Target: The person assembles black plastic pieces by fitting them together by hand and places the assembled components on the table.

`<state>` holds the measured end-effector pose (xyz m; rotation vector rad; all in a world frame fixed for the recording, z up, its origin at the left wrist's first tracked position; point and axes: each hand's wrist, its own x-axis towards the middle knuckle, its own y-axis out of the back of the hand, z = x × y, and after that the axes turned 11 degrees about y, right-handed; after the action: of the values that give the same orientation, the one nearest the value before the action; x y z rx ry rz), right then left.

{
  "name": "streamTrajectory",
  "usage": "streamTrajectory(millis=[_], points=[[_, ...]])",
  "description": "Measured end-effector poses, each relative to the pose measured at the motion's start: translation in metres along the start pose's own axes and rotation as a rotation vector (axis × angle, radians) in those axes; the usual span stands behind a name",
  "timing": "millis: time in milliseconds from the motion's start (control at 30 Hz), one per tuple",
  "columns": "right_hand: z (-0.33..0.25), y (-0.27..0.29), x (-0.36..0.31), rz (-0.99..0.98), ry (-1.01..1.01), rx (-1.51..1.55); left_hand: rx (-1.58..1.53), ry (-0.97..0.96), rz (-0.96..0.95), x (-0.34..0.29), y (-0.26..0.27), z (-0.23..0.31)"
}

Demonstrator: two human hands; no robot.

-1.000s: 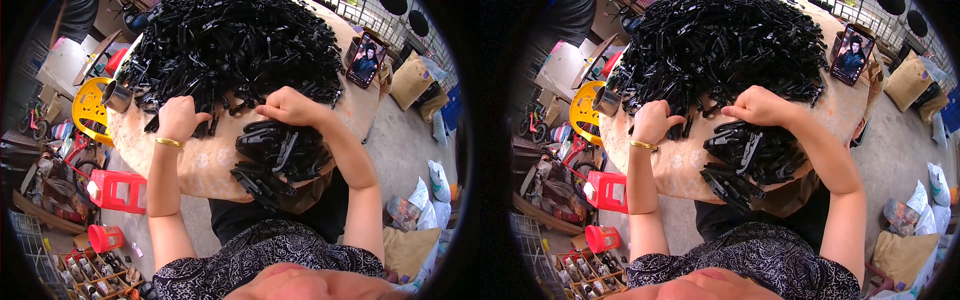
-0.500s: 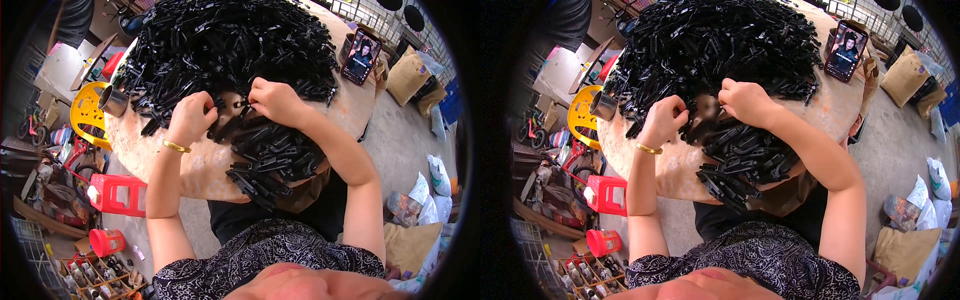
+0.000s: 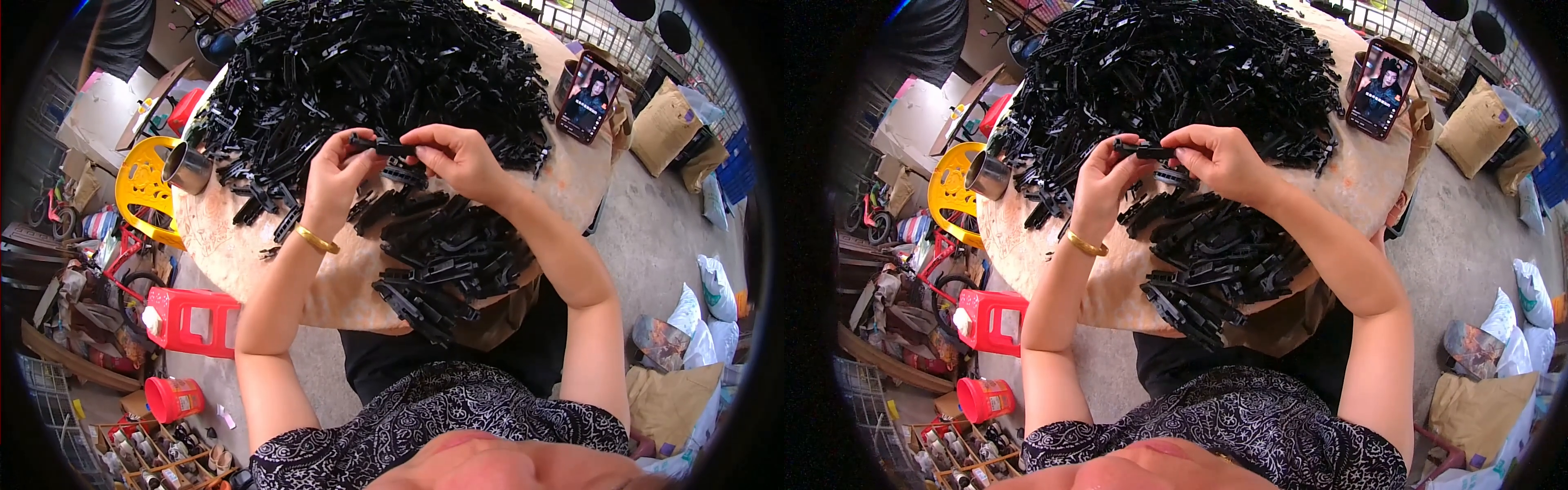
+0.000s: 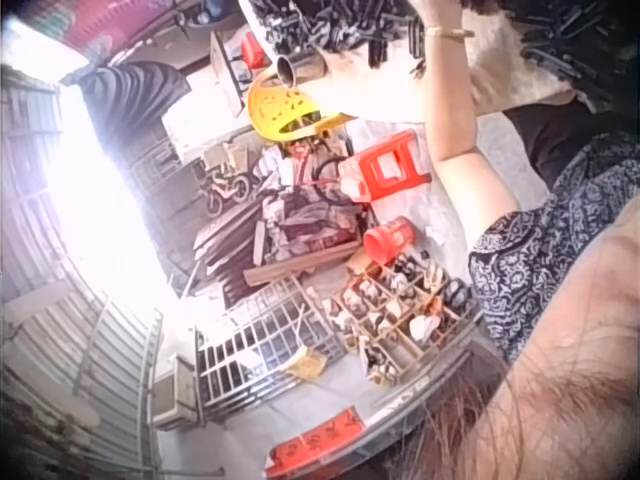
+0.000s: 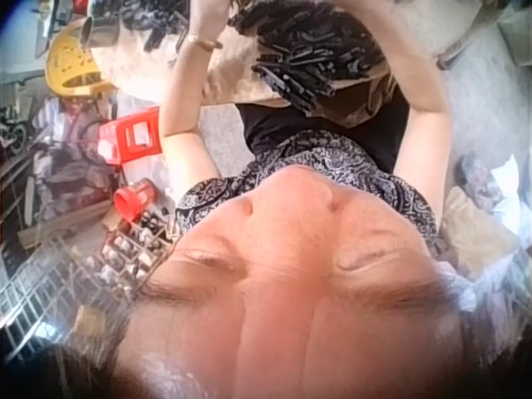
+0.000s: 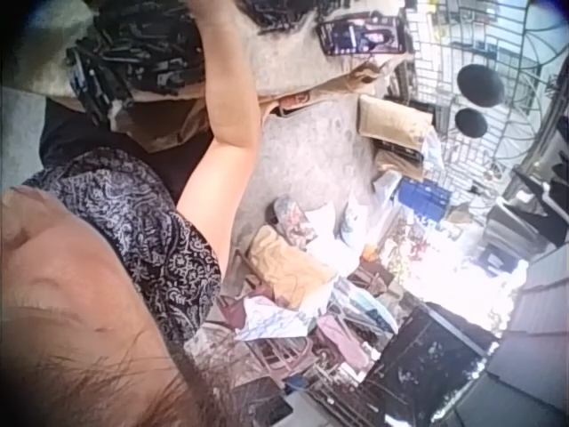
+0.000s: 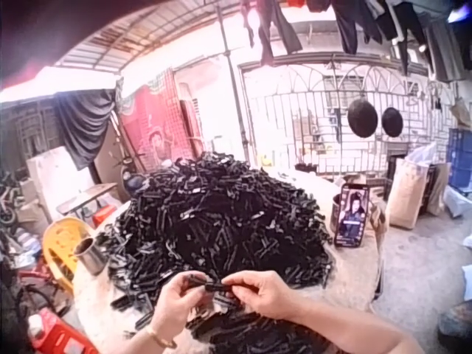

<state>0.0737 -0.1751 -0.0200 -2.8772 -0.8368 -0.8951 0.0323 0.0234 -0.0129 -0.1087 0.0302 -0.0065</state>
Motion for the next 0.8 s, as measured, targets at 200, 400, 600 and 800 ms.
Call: streamTrajectory(millis=[200,400,600,800], points=[[0.003,-0.001,-0.001,0.019,0.008,-0.106,-0.009,0.018,-0.027,-0.006,-0.012,-0.002],[0.007,-0.001,-0.002,-0.034,0.263,-0.357,0.114,0.066,0.004,-0.009,-0.01,0.0],[0.001,0.006,0.002,-0.058,0.483,-0.617,0.156,-0.176,-0.007,-0.013,-0.017,0.0],[-0.006,0.005,-0.001,-0.151,0.134,-0.297,0.461,-0.249,0.067,-0.016,-0.014,0.001]])
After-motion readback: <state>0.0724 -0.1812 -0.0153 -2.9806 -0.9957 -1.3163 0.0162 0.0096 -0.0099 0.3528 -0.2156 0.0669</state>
